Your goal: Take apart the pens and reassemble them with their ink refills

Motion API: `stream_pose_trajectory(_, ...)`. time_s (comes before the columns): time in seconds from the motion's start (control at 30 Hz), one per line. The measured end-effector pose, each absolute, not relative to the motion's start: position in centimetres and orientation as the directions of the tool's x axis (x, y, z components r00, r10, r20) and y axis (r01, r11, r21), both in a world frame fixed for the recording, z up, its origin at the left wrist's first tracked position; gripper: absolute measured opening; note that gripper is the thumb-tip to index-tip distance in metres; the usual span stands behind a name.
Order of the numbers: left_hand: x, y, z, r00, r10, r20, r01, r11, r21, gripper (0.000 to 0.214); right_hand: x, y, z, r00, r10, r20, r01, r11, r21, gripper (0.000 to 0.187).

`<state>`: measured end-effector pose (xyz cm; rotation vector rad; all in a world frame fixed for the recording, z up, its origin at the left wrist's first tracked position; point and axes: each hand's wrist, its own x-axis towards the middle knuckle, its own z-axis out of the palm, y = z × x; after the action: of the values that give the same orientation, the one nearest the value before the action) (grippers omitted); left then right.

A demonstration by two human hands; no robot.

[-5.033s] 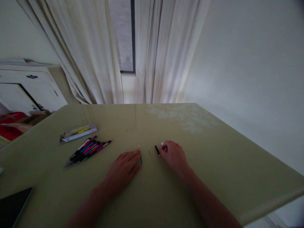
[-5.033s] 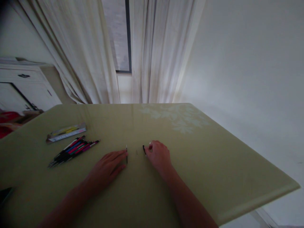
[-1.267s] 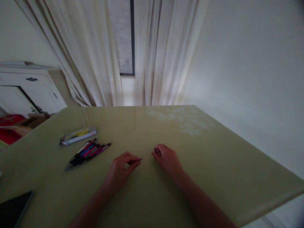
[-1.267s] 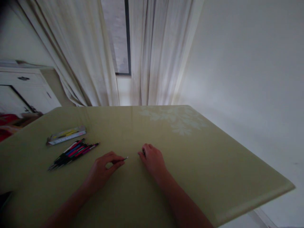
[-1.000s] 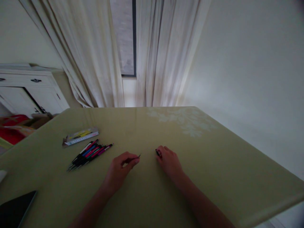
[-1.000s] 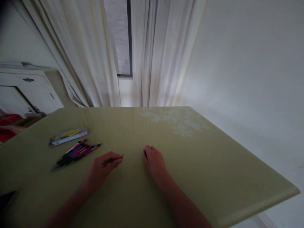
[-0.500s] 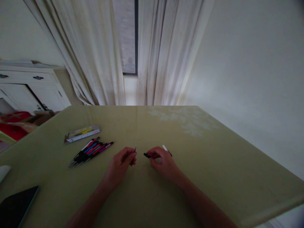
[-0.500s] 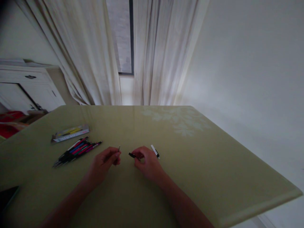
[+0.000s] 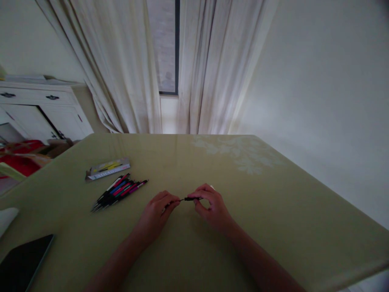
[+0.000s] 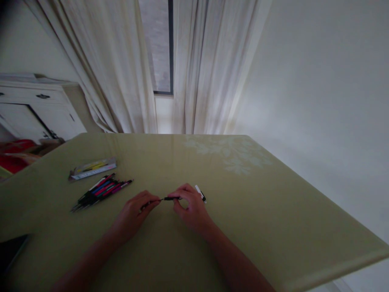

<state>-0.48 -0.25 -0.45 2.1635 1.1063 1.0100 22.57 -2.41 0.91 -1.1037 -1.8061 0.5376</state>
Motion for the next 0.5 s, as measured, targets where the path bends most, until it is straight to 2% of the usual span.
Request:
stream_pose_trajectory(0.13,-0.73,-0.07,-0.43,0.386,0.837,0.387,0.471,-0.540,0.697,0.023,22.70,-2.36,0.87,-0.147,0.853,0.501,0.459,0.507,-0.729,0.026)
stream_pose_trajectory(0.37,-0.57,-0.18,-0.68,0.412,0.825,0.386,0.463,-0.555,0.691,0.023,22.30,-2.49,0.96,-0.195,0.847,0.494,0.477,0.522,-0.707,0.026)
stream_pose_trajectory(0.5,-0.58,-0.07,-1.10,0.402,0.809,0.430,0.463,-0.584,0.667,0.026,22.13,-2.44,0.71,-0.238,0.848,0.474,0.417,0.530,-0.739,0.023)
